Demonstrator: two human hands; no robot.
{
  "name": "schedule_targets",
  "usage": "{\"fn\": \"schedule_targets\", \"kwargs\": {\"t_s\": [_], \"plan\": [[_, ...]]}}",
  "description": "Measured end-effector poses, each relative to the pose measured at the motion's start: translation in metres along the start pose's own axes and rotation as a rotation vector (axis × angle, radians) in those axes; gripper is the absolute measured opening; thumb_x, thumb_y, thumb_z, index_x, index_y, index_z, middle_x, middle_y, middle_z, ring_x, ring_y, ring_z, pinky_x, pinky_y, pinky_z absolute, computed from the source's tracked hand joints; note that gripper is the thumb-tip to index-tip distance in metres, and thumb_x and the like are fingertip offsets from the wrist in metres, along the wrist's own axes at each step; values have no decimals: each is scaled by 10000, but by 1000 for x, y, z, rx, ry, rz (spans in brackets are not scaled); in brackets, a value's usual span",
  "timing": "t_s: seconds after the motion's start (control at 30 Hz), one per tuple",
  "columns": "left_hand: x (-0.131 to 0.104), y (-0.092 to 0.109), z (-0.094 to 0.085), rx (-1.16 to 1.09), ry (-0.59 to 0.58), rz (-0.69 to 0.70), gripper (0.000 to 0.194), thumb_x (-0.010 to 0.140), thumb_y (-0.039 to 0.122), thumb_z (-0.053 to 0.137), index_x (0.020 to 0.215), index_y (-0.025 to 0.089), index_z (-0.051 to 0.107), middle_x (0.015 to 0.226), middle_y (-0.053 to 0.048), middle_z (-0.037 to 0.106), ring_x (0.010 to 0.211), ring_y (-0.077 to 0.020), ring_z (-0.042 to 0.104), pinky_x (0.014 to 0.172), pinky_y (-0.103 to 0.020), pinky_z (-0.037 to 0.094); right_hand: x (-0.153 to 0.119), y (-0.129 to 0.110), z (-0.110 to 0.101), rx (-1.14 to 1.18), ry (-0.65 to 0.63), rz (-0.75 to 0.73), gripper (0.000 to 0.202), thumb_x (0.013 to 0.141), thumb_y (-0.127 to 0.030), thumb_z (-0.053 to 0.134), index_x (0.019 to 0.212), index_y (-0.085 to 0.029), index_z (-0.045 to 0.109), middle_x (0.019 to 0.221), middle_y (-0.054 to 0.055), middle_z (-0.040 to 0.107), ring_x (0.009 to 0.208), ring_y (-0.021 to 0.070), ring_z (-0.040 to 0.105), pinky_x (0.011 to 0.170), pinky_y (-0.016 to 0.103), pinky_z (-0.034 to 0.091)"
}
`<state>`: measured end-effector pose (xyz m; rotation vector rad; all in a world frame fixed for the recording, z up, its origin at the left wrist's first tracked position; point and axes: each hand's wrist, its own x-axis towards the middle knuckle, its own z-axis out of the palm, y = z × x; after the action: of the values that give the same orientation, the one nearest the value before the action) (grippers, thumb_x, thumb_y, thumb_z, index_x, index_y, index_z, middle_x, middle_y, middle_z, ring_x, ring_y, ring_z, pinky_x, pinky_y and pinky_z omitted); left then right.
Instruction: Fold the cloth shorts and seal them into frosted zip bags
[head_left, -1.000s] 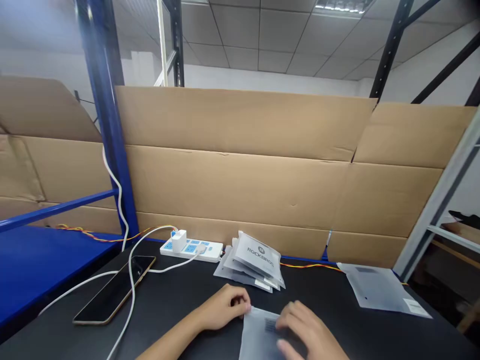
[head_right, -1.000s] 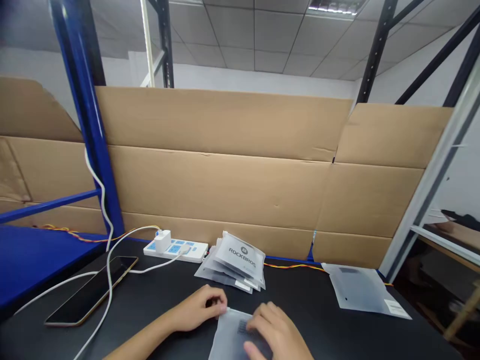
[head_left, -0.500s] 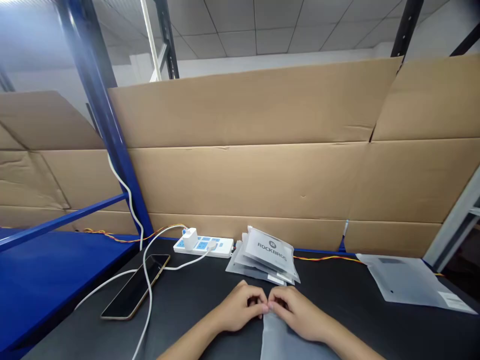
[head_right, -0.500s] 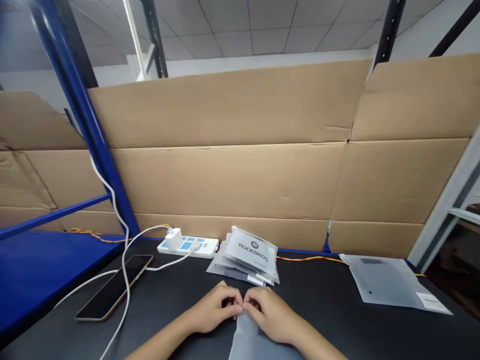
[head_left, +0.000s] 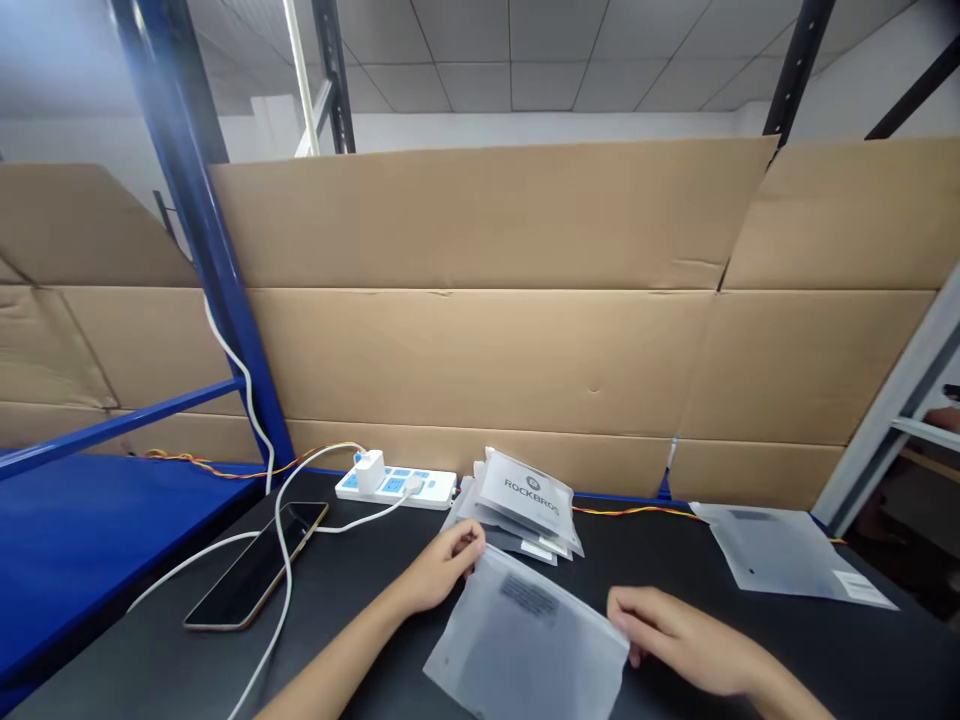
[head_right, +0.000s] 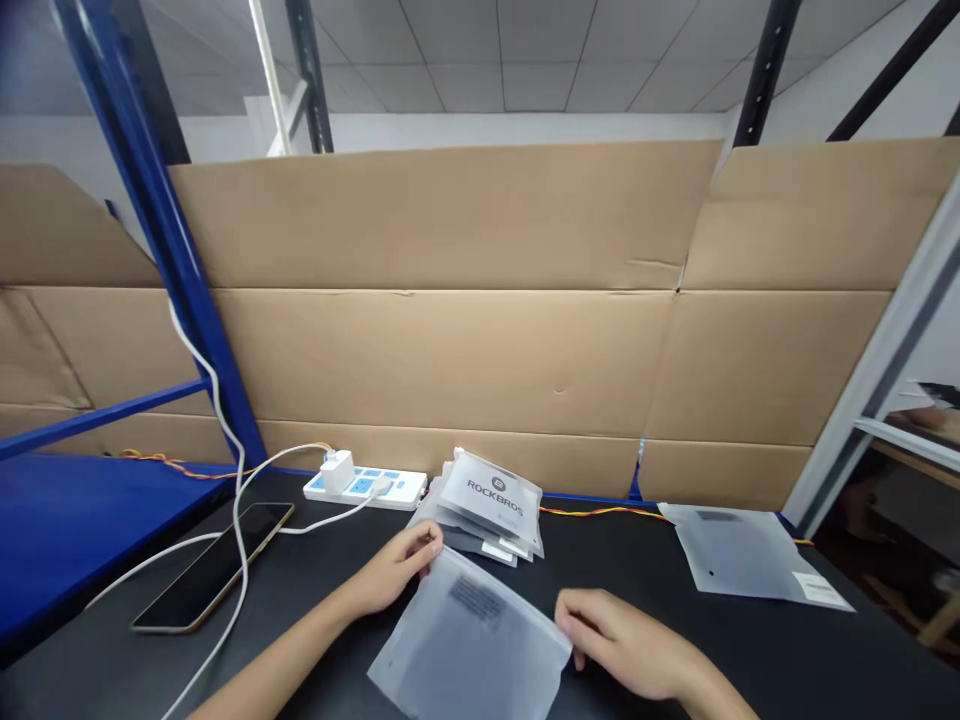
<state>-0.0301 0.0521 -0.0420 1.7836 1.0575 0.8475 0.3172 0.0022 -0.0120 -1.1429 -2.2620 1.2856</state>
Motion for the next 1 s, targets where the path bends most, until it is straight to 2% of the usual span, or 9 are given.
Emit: {"fn": "schedule_targets", "kwargs": {"t_s": [0.07, 0.17, 0.37, 0.7, 0.87, 1.0], "plan": [[-1, 3, 7, 7, 25, 10, 350, 993, 534, 437, 848, 219, 474, 758, 45, 430, 695, -147, 429, 675, -257, 390, -2, -2, 2, 152, -35, -19, 345, 989, -511, 471, 884, -208, 598, 815, -1, 619, 783, 177, 592, 758, 289, 464], [-2, 8, 23, 17, 86, 31, 332, 1030, 506, 354, 881, 228, 459, 811, 35, 415, 763, -161, 413, 746, -274, 388, 4, -9, 11, 311, 6, -86, 315, 977, -490, 508, 1054, -213, 635, 866, 7, 611, 806, 174, 572, 782, 303, 471], [-6, 13, 46, 26, 142, 77, 293, 1042, 465, 353, 887, 235, 448, 831, 29, 417, 785, -167, 418, 779, -271, 390, 14, -15, 27, 318, 90, -118, 245, 952, -425, 584, 1047, -211, 657, 857, -6, 566, 770, 148, 500, 733, 277, 411], [-9, 15, 50, 31, 197, 97, 285, 1038, 452, 365, 887, 234, 468, 808, 23, 436, 759, -173, 433, 747, -271, 405, 21, -10, 33, 603, 48, -171, 276, 897, -412, 689, 1039, -203, 578, 822, -17, 564, 719, 122, 484, 702, 262, 396], [-9, 14, 51, 34, 202, 104, 290, 1041, 453, 354, 880, 234, 455, 799, 27, 423, 750, -173, 426, 743, -279, 398, 20, -13, 34, 489, 84, -178, 217, 921, -396, 655, 965, -188, 609, 826, -16, 547, 712, 117, 449, 688, 255, 368], [-8, 13, 52, 38, 207, 108, 279, 1042, 446, 349, 887, 236, 445, 801, 31, 419, 752, -171, 425, 746, -280, 389, 18, -18, 35, 432, 90, -169, 175, 899, -338, 670, 988, -192, 632, 886, -3, 587, 726, 124, 464, 694, 261, 373]]}}
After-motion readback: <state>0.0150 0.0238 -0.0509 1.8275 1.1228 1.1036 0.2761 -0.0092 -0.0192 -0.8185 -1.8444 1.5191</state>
